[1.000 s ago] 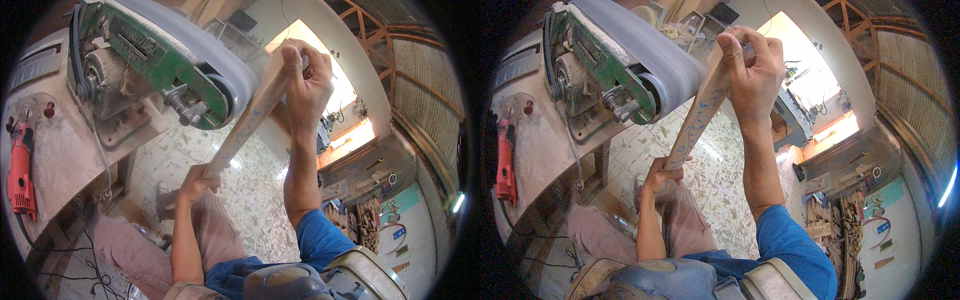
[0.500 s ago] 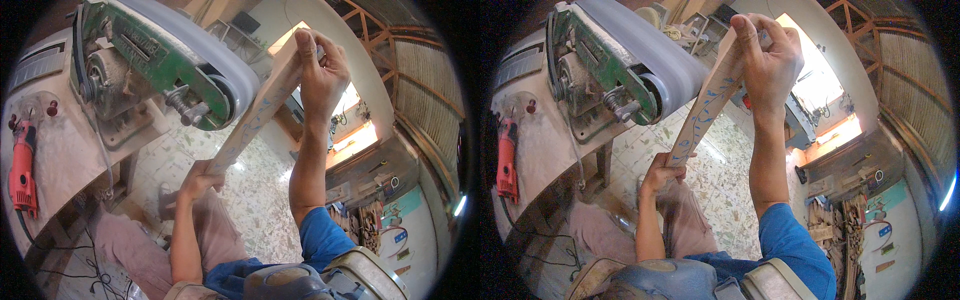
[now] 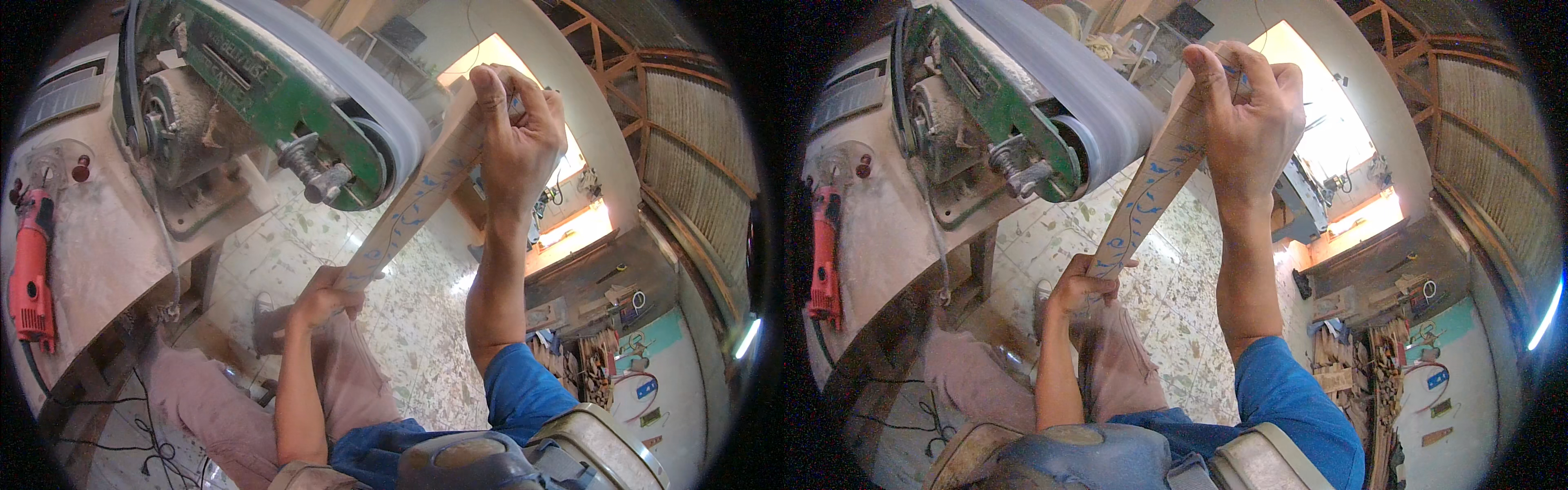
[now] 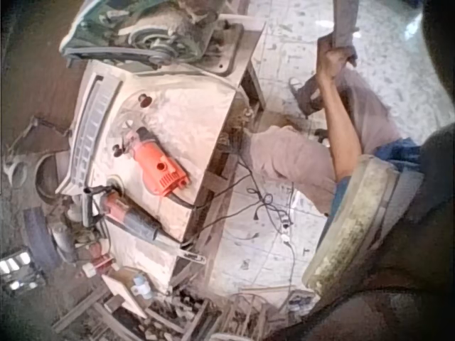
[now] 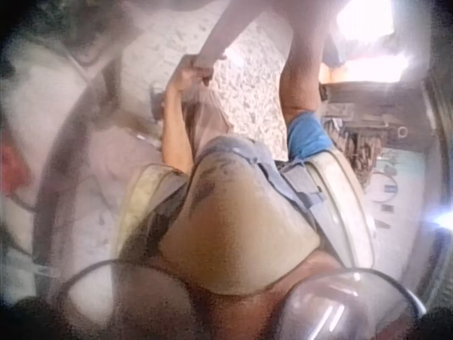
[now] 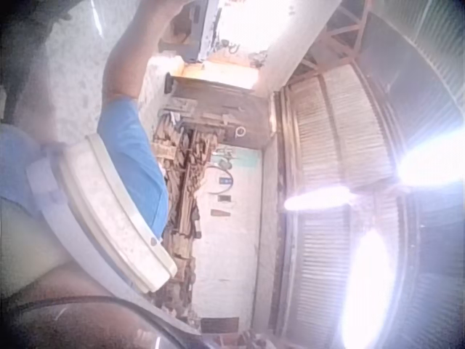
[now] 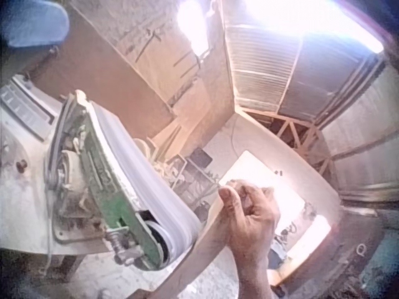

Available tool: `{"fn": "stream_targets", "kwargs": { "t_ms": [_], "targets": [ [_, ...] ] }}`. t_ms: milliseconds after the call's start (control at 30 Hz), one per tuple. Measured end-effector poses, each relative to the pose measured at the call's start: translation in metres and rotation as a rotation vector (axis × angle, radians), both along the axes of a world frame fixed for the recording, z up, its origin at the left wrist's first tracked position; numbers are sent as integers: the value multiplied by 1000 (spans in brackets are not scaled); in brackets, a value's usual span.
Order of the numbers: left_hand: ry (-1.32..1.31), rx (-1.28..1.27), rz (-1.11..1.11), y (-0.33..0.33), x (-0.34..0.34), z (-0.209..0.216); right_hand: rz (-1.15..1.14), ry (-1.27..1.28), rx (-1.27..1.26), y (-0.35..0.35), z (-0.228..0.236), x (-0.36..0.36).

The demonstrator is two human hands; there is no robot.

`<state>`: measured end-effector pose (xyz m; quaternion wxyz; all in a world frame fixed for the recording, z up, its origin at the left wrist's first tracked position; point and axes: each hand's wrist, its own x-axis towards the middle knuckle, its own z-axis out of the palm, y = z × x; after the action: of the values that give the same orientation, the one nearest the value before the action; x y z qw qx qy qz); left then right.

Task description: The person sands a long wooden object by pressing it against a running belt sander, turning the object over multiple times to sand different sides and checking the surface with their hands.

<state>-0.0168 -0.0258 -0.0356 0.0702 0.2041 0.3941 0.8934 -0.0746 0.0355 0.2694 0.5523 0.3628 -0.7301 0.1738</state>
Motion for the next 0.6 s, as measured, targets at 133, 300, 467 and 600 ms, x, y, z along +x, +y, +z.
{"fn": "stream_targets", "kwargs": {
  "t_ms": [133,300,467,600],
  "targets": [
    [-27,-35,2,-1,2,1,-42,26,4,0,-4,3],
    [-12,-10,-28,2,0,-1,-19,53,12,2,-4,2],
    [-28,0,-19,7,-2,-11,-41,71,29,3,-8,2],
    [-75,-30,59,3,-5,-17,19,-115,46,13,-4,-3]
  ]
}}
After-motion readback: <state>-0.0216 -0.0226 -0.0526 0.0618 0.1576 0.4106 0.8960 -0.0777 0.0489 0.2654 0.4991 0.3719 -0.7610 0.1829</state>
